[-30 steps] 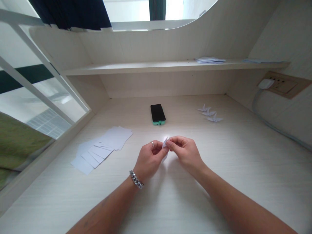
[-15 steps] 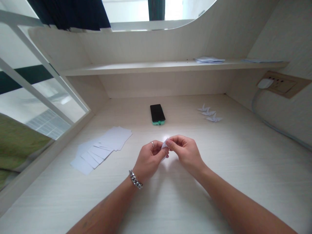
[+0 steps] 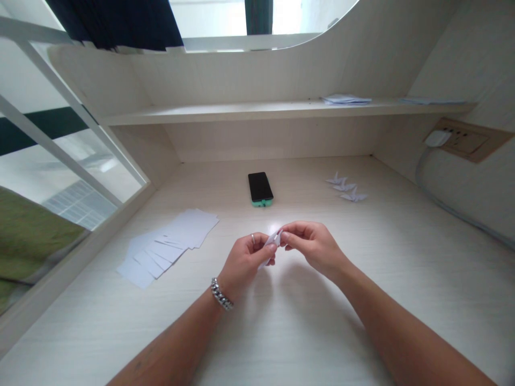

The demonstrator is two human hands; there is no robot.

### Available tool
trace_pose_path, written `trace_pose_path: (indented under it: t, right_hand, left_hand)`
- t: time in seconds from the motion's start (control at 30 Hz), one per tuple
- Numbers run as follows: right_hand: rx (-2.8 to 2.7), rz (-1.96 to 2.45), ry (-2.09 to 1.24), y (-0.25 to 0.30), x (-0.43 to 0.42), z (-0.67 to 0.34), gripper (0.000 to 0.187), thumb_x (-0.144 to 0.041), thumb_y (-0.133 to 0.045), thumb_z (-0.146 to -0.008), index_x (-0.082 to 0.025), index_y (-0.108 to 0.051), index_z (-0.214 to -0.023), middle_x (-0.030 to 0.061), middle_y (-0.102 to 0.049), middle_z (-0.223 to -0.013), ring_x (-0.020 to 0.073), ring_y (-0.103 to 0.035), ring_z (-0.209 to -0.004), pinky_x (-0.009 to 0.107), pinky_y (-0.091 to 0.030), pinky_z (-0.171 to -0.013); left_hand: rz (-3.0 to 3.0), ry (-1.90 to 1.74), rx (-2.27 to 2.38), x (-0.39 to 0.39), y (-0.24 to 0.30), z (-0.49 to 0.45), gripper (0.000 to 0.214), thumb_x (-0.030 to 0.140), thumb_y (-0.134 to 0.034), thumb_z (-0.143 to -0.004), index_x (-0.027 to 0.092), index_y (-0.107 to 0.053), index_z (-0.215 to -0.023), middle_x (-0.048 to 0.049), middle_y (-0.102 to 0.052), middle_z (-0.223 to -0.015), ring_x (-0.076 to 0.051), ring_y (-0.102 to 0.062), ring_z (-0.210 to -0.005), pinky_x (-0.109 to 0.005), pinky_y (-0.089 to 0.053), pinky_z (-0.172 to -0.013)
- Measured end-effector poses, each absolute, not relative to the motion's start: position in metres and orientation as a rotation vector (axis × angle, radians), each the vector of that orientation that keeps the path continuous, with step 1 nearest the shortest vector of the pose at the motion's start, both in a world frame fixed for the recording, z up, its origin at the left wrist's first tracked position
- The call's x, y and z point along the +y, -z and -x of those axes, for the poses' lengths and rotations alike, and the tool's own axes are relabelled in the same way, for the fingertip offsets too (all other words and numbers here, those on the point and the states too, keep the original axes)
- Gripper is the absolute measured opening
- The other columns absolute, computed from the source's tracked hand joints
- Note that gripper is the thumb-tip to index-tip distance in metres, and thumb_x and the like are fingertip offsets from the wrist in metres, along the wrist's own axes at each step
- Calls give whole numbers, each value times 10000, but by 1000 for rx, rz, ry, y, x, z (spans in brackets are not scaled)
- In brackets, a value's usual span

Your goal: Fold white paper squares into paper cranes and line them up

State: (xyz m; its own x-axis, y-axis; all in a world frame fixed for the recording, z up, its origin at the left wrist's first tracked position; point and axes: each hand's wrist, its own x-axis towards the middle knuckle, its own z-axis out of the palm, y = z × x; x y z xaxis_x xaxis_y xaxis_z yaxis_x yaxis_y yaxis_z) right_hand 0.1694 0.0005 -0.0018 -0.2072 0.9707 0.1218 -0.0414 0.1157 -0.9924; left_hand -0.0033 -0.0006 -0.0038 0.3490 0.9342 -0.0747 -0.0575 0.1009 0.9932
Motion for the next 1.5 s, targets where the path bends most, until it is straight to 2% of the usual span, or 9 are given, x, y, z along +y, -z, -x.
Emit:
trace_pose_path:
  t: [0.27,0.57,0.8,1.1,1.5]
  right_hand:
    - [-1412,1086,-1219,4,1,-170,99,-224,-673,-757,-153,-735,-785,32,-712,-725,149,-622,-682,278,-472,-667]
    - [-1436,1040,-1275,2,1,-172,116,-248,-664,-767,-157,-733,-745,21,-682,-680,134,-581,-660,271,-447,-636]
    - [-1348,1037,-1375,0,1,-172,101,-250,-688,-721,-159,-729,-737,22,-672,-669,131,-578,-643,273,-458,-634]
    - [-1123,1047,-1549,-5,-2,-165,181,-328,-741,-664,-168,-723,-747,20,-656,-678,138,-599,-666,282,-475,-651]
    - [-1217,1019,-1462,0,0,-164,243,-384,-741,-683,-158,-726,-770,35,-676,-708,143,-596,-672,288,-475,-663]
  left_hand:
    - [-1251,-897,963,-1,6,-1,281,396,-674,-780,128,-619,-714,-22,-624,-607,-121,-559,-574,-256,-440,-584]
    - [-1277,-900,970,0,6,2,293,406,-684,-776,119,-656,-721,-29,-640,-623,-116,-568,-587,-253,-469,-606]
    - [-1359,-883,996,2,3,3,284,391,-689,-774,116,-683,-706,-26,-641,-590,-98,-539,-547,-219,-430,-554]
    - [-1419,-943,1060,0,1,4,235,349,-704,-758,124,-669,-702,-22,-651,-617,-111,-562,-585,-224,-442,-577]
    - [-1553,-994,1146,-1,7,4,244,373,-656,-795,133,-662,-750,-38,-673,-676,-138,-590,-628,-240,-451,-591]
